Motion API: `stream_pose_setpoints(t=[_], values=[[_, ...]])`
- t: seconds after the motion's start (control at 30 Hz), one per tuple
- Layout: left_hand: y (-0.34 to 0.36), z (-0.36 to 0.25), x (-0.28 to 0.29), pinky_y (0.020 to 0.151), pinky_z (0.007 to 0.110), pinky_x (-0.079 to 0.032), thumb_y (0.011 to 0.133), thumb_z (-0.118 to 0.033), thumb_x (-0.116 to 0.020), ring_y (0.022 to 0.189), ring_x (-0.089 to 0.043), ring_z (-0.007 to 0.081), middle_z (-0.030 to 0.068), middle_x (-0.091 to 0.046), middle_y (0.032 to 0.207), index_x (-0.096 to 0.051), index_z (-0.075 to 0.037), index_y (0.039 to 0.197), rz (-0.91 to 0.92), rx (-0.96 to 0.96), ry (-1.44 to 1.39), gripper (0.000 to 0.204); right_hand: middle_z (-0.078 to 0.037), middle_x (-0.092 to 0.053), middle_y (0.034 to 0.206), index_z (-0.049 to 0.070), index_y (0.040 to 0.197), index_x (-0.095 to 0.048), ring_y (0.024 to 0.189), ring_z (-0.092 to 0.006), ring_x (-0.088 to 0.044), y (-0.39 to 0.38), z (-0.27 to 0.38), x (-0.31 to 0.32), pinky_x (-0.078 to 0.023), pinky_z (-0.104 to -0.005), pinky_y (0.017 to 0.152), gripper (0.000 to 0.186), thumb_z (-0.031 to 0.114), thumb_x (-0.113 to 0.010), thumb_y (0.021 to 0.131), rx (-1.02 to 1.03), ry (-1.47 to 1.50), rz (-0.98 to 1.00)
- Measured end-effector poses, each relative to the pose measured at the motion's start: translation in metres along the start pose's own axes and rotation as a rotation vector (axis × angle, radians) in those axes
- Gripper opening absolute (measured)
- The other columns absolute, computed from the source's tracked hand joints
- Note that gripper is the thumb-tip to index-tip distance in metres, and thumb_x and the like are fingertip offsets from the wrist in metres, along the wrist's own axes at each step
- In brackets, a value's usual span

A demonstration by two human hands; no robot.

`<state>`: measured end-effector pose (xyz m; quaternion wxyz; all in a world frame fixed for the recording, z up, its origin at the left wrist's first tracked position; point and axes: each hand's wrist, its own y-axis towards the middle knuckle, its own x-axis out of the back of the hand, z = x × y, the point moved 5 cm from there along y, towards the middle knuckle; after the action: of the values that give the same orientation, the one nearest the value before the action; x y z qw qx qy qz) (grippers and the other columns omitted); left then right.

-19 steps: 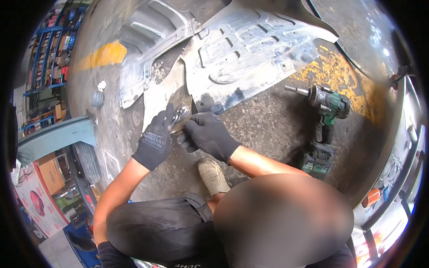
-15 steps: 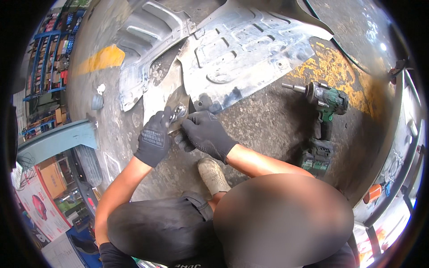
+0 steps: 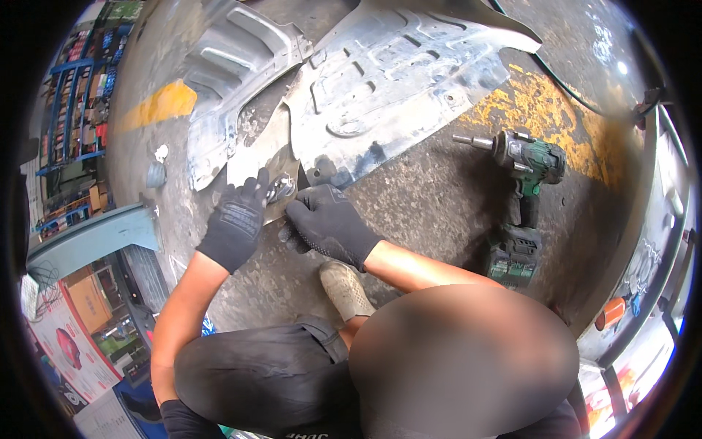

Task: The person walks through a garage, picks up a power drill and a wrench, then sits on the floor to work on a metal car part. They use the wrench to hold a bolt while using the drill to tighten it.

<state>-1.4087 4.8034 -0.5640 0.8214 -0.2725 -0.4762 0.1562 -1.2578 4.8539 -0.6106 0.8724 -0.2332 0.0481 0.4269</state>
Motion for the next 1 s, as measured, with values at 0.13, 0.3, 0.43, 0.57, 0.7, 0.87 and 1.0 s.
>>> stream_pose_setpoints(t=[0.13, 0.3, 0.43, 0.57, 0.7, 0.87, 1.0], values=[[-0.006, -0.012, -0.009, 0.09, 0.037, -0.046, 0.08, -0.011, -0.058, 0.104, -0.056, 0.0286, 0.0158, -0.054, 0.112, -0.041, 0.006, 0.137, -0.313, 0.056, -0.026, 0.061, -0.012, -0.066, 0.072, -0.001, 0.086, -0.067, 0.063, -0.018, -0.065, -0.001, 0.003, 0.0, -0.051, -0.0325, 0.063, 0.033, 0.025, -0.05, 0.095, 0.011, -0.037, -0.023], [-0.006, -0.01, -0.001, 0.086, 0.039, -0.049, 0.074, -0.009, -0.061, 0.099, -0.056, 0.0311, 0.0175, -0.054, 0.111, -0.044, 0.007, 0.13, -0.159, 0.13, -0.371, 0.061, -0.018, -0.066, 0.089, 0.001, 0.092, -0.066, 0.083, -0.0289, -0.066, -0.001, -0.005, -0.001, -0.051, -0.0388, 0.076, 0.033, 0.029, -0.049, 0.095, 0.052, -0.127, -0.015], [-0.006, -0.008, -0.002, 0.08, 0.037, -0.052, 0.078, -0.008, -0.057, 0.096, -0.059, 0.0289, 0.0169, -0.057, 0.109, -0.037, 0.008, 0.139, -0.188, 0.088, -0.264, 0.067, -0.019, -0.065, 0.102, 0.002, 0.098, -0.064, 0.092, -0.0297, -0.064, -0.003, -0.007, -0.005, -0.05, -0.0404, 0.08, 0.031, 0.029, -0.048, 0.095, 0.211, -0.288, -0.059], [-0.006, 0.01, 0.01, 0.079, 0.042, -0.052, 0.078, -0.01, -0.06, 0.096, -0.062, 0.0328, 0.0198, -0.062, 0.106, -0.041, 0.004, 0.139, -0.139, 0.073, -0.261, 0.065, -0.011, -0.068, 0.096, -0.002, 0.106, -0.064, 0.092, -0.0157, -0.064, 0.0, -0.006, -0.006, -0.051, -0.0317, 0.08, 0.034, 0.028, -0.049, 0.101, -0.019, 0.073, 0.076], [-0.001, 0.021, 0.038, 0.072, 0.044, -0.055, 0.088, -0.01, -0.049, 0.085, -0.066, 0.0329, 0.0208, -0.062, 0.098, -0.052, 0.004, 0.117, -0.069, -0.019, -0.194, 0.032, -0.012, -0.067, 0.096, -0.001, 0.11, -0.064, 0.089, -0.0155, -0.065, -0.012, -0.012, 0.015, -0.053, -0.0298, 0.078, 0.034, 0.028, -0.05, 0.102, 0.326, -0.006, -0.036], [-0.027, 0.045, 0.076, 0.077, 0.046, -0.051, 0.078, -0.007, -0.058, 0.086, -0.064, 0.0383, 0.023, -0.061, 0.099, -0.052, 0.003, 0.119, -0.043, 0.045, -0.185, 0.043, -0.011, -0.066, 0.106, 0.001, 0.115, -0.064, 0.087, -0.0154, -0.066, -0.124, -0.028, 0.154, -0.054, -0.028, 0.076, 0.022, 0.004, -0.058, 0.094, 0.405, -0.235, -0.7], [-0.007, 0.056, 0.092, 0.08, 0.047, -0.05, 0.078, -0.006, -0.06, 0.093, -0.063, 0.0388, 0.0235, -0.061, 0.102, -0.052, 0.002, 0.121, -0.142, -0.049, -0.173, 0.044, -0.006, -0.062, 0.107, 0.001, 0.125, -0.056, 0.094, -0.0134, -0.059, -0.205, -0.106, 0.304, -0.049, -0.0268, 0.077, 0.034, 0.018, -0.061, 0.096, 0.277, -0.761, -1.172]])
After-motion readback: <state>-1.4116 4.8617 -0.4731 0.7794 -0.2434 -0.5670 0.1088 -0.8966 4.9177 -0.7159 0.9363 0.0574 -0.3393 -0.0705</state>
